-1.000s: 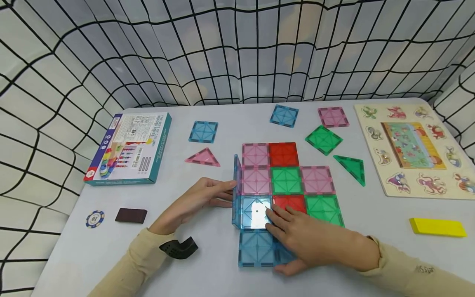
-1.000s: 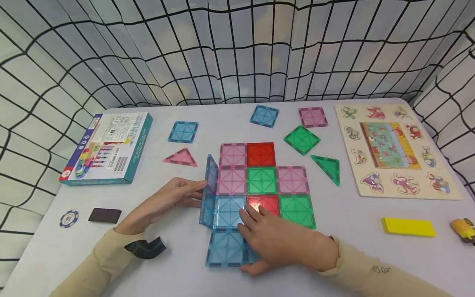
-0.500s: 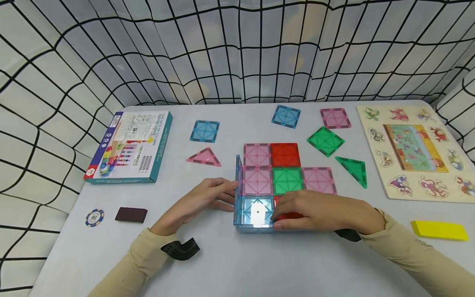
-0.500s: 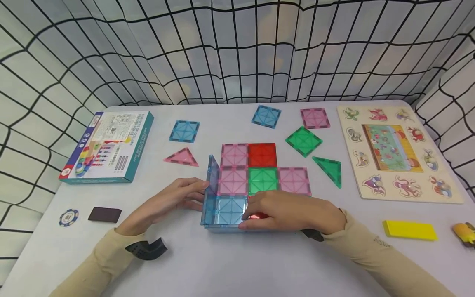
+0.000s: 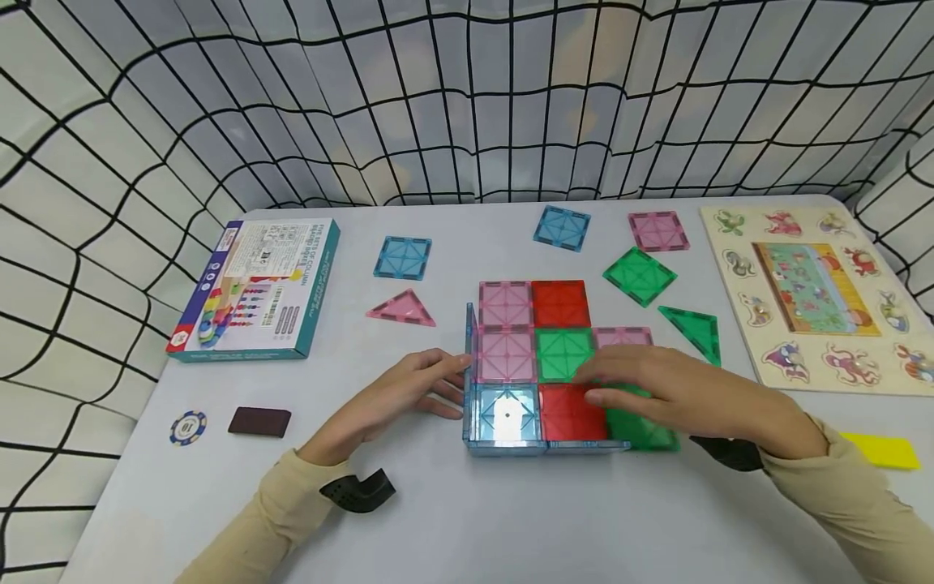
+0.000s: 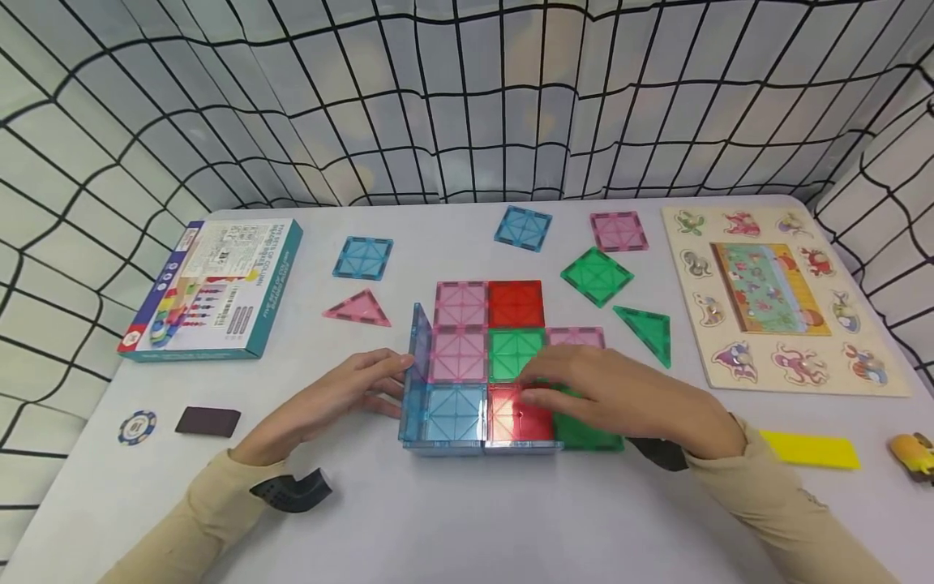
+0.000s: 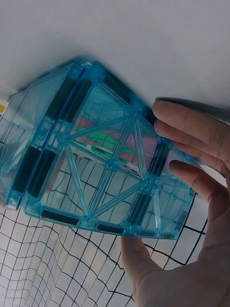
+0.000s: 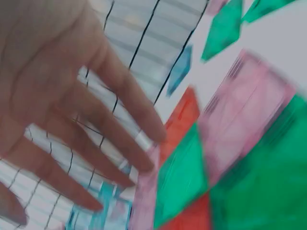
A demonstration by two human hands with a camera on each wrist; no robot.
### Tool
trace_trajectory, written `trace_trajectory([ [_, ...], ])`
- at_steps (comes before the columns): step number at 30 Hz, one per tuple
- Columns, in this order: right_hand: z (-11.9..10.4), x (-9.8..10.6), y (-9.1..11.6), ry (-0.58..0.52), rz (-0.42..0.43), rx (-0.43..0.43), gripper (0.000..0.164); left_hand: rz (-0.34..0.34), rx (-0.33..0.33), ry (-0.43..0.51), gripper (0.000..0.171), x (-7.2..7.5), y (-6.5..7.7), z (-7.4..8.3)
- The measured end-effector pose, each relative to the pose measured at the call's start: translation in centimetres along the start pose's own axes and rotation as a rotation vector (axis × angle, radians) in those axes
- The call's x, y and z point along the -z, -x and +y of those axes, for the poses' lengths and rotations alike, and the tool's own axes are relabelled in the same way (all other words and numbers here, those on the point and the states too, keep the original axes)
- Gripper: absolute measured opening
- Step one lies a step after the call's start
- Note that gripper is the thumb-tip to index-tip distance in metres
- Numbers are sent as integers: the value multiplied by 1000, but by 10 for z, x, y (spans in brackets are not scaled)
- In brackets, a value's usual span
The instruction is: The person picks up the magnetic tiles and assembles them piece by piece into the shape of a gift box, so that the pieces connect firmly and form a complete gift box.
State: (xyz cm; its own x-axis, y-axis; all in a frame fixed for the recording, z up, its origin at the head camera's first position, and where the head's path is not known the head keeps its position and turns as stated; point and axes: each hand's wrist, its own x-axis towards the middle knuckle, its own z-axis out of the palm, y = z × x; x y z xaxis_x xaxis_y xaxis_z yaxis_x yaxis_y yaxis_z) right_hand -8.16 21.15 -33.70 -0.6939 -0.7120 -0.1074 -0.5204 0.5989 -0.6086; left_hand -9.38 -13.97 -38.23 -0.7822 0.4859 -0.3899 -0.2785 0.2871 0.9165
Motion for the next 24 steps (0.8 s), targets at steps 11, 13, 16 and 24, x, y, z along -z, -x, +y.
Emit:
trace_trajectory([
  [11, 40, -4, 33, 5, 142, -333, 55, 3, -2, -37, 58, -2, 1, 0],
  [13, 42, -9, 34, -2, 137, -355, 62, 3, -5, -40, 58, -3, 1, -1],
  [16, 42, -12, 34, -49, 154, -366, 66, 1, -10, -38, 58, -3, 1, -1],
  [24, 48, -14, 32, -608, 293, -432, 56, 6, -6, -63, 60, -1, -1, -3],
])
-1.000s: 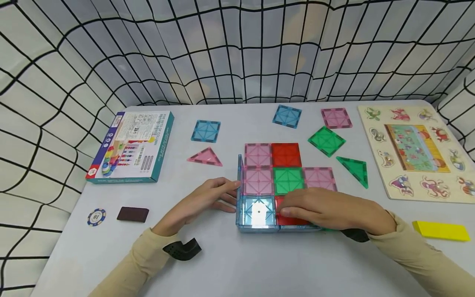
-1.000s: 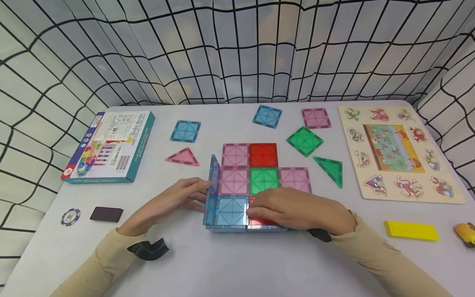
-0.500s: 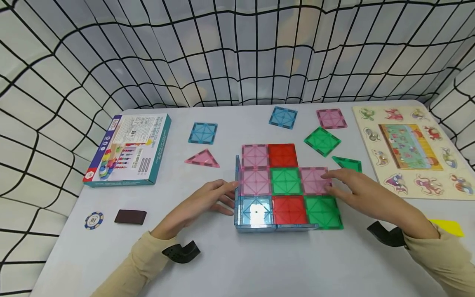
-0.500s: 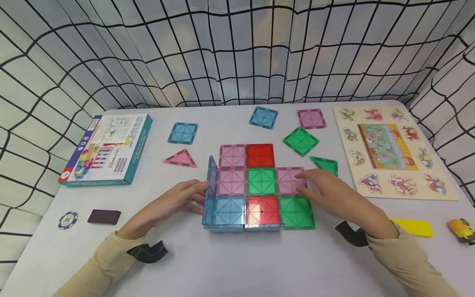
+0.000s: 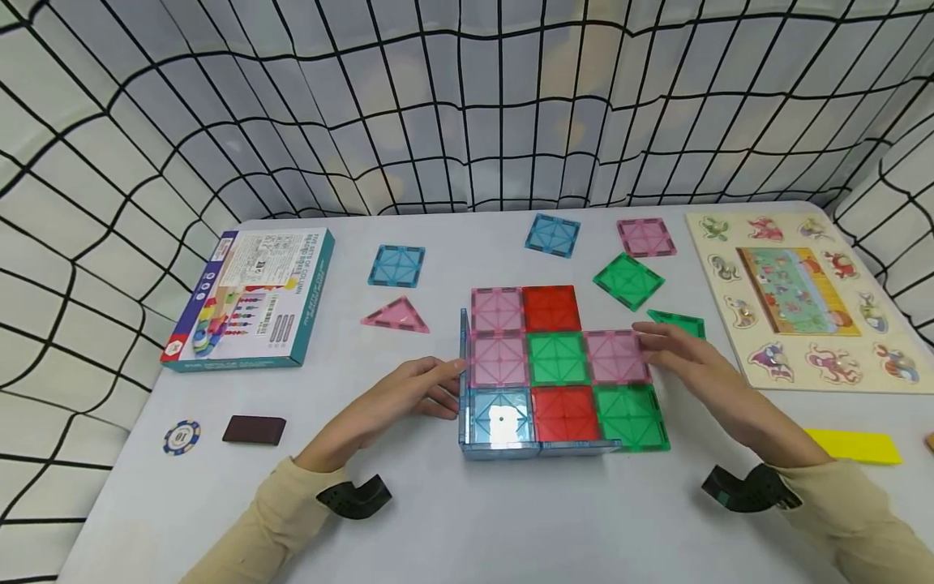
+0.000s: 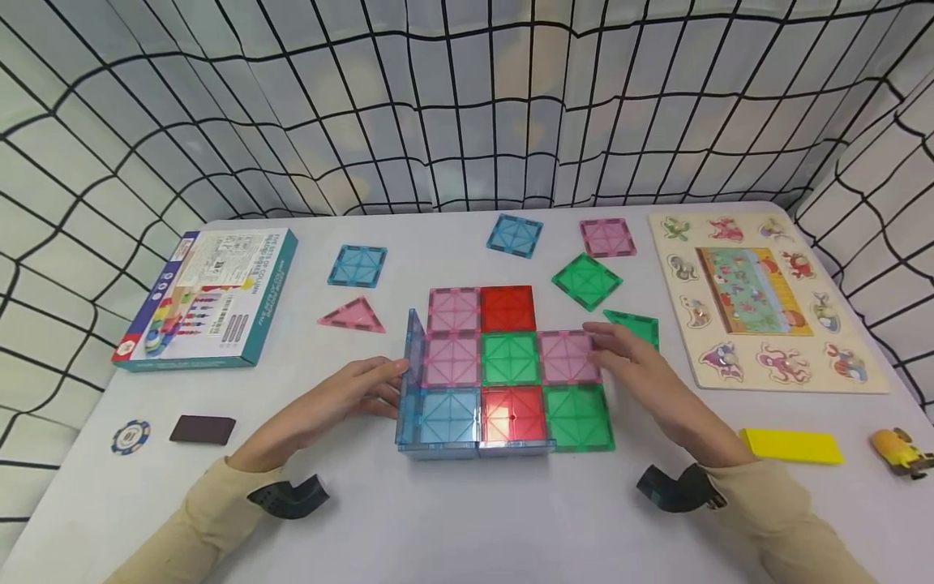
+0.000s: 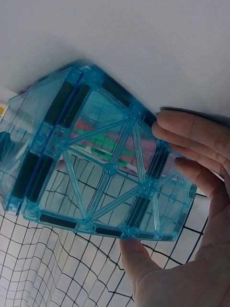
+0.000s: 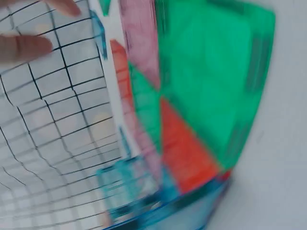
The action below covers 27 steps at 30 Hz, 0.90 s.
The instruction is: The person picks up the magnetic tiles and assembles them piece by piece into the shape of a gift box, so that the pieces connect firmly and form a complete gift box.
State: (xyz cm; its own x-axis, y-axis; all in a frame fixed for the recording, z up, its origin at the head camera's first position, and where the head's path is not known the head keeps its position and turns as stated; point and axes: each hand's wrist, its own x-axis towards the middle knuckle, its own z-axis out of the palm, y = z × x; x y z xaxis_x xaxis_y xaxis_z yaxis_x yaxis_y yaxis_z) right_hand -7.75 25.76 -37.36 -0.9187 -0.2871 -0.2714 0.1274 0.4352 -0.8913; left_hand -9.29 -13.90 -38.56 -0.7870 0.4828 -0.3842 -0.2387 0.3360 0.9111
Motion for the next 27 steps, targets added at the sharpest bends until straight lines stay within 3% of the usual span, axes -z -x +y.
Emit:
trace_trajectory([
  [5, 11, 12, -6, -284, 4, -58, 59, 3, 1, -12, 63, 2, 1, -2],
  [10, 20, 22, -7, -360, -31, -46, 62, -2, -1, -5, 63, 3, 0, -2],
  [15, 17, 24, -7, -265, -101, -36, 59, -4, 6, -6, 62, 3, -1, -3],
  [23, -8, 3, -6, 54, -121, 5, 56, -2, 7, -15, 62, 3, -1, -3],
  [27, -18, -5, -6, 97, -129, 26, 56, -4, 7, -10, 61, 3, -1, -2],
])
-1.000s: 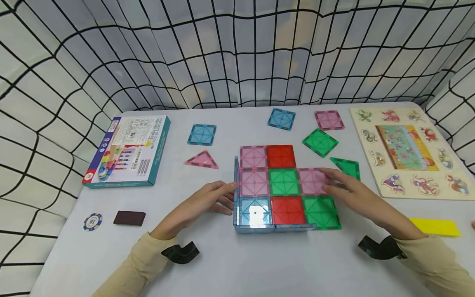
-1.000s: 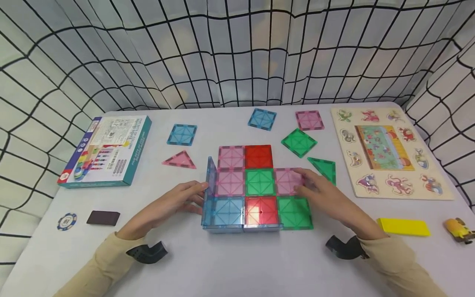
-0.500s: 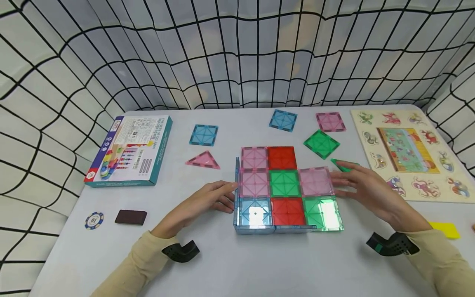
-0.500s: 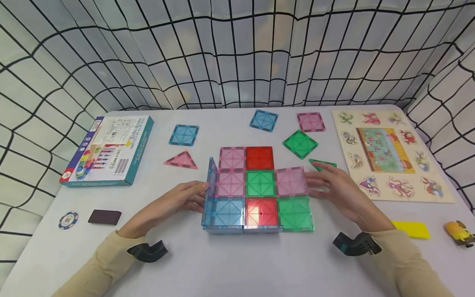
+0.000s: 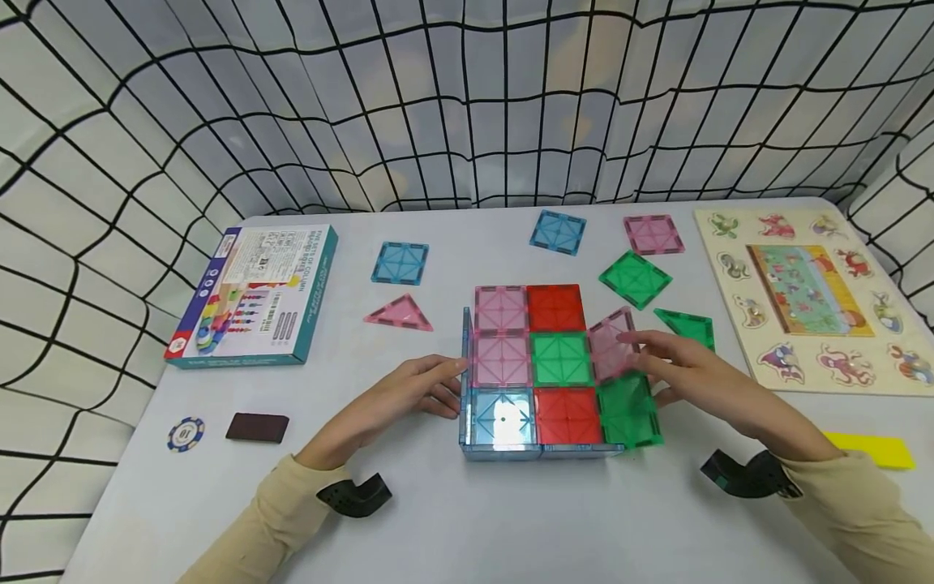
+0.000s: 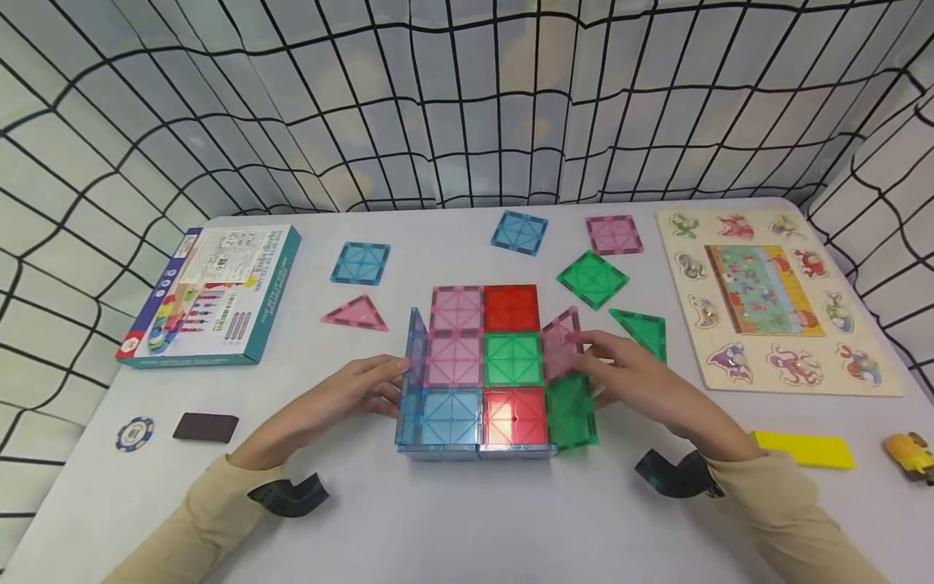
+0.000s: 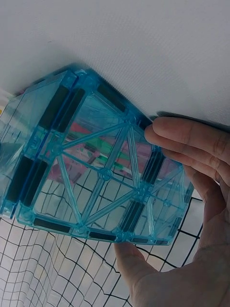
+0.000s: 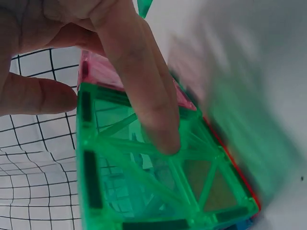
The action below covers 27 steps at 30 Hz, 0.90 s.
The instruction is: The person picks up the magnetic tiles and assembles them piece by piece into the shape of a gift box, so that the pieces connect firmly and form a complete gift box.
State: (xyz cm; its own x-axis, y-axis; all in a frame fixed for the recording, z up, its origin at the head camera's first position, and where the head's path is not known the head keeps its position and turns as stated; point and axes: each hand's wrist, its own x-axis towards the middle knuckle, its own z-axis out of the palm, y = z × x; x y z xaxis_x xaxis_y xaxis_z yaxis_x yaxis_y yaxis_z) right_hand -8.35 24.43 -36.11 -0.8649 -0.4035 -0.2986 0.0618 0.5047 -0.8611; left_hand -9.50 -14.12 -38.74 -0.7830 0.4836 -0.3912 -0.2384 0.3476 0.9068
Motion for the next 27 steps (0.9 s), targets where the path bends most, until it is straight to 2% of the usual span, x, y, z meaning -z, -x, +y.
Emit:
trace_trajectory([
  [12, -12, -9, -8, -76, -60, 4, 63, 3, 5, -1, 61, 0, -1, 0],
  [15, -13, -9, -10, -66, -50, 8, 62, -2, 2, 0, 62, 0, -1, 1],
  [18, -13, -9, -14, -23, 0, 31, 58, 2, -7, -20, 62, 2, -1, 2],
  [22, -13, -8, -28, -21, 92, 39, 58, 83, -25, -85, 63, 2, -5, 4],
  [27, -12, -9, -51, -160, 122, 25, 64, 254, -81, -116, 66, -4, -19, 15],
])
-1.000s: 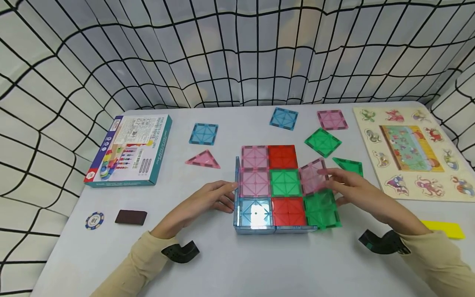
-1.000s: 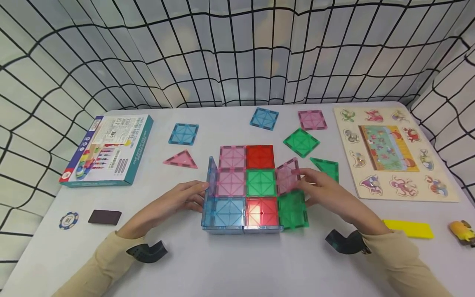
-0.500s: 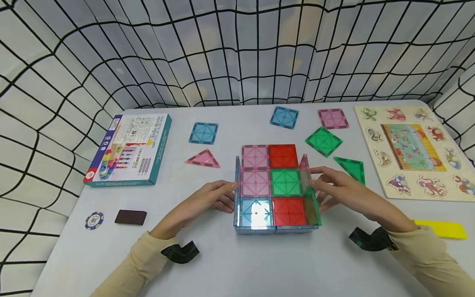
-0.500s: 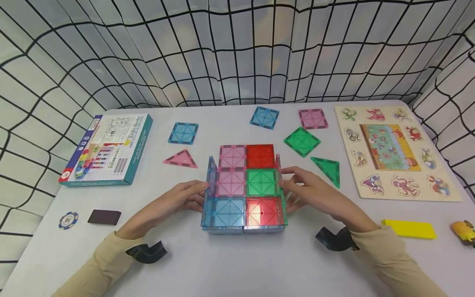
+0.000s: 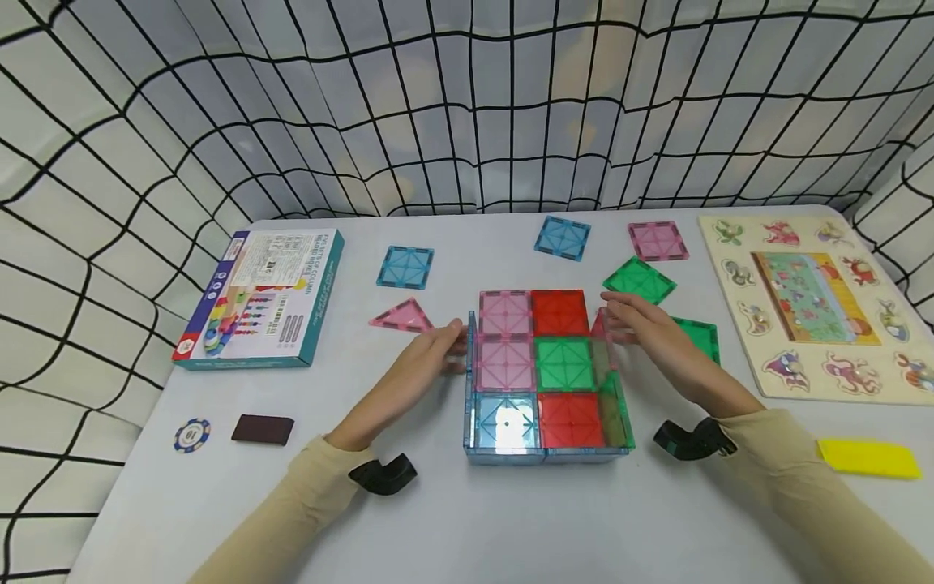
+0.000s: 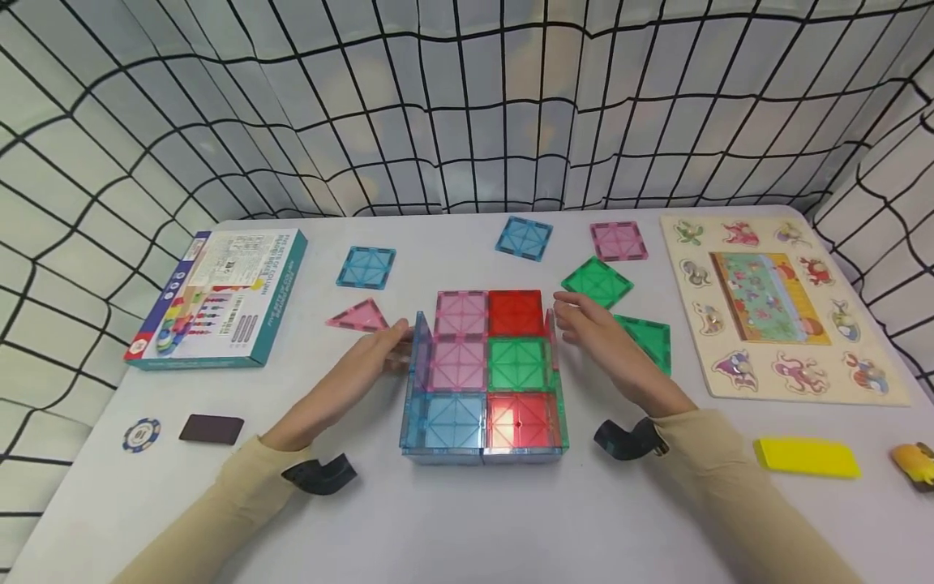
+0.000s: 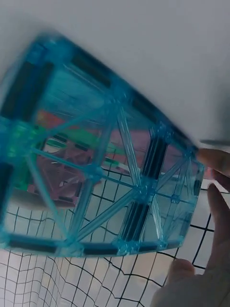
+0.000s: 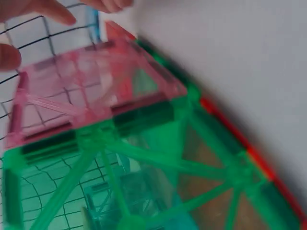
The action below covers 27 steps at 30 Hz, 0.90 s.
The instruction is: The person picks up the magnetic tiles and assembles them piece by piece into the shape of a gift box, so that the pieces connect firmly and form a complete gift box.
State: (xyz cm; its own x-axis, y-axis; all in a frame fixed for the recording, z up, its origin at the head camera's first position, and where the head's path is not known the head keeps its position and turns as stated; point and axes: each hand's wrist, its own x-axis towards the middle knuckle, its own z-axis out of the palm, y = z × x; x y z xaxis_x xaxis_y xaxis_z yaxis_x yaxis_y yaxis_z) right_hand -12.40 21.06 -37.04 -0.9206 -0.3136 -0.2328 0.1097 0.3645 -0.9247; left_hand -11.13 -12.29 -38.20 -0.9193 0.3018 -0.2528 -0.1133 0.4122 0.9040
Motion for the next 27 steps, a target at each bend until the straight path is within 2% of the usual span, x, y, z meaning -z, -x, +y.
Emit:
trace_trajectory([
  [4, 5, -4, -11, -146, 1, -7, 65, 96, -29, 5, 64, -10, -15, 8],
  [9, 6, -8, -13, -282, 13, -23, 66, 172, -5, 67, 61, -18, -24, 12],
  [16, 6, -2, -13, -408, 0, -68, 70, 286, 51, 237, 53, -19, -34, 9],
  [18, 9, -1, -12, -462, 11, -66, 70, 293, 62, 258, 52, -19, -35, 8],
  [21, 12, -1, -11, -501, 27, -45, 71, 265, 38, 225, 53, -20, -35, 8],
  [27, 13, -5, -11, -426, 40, 2, 68, 211, -43, 162, 55, -20, -32, 9],
])
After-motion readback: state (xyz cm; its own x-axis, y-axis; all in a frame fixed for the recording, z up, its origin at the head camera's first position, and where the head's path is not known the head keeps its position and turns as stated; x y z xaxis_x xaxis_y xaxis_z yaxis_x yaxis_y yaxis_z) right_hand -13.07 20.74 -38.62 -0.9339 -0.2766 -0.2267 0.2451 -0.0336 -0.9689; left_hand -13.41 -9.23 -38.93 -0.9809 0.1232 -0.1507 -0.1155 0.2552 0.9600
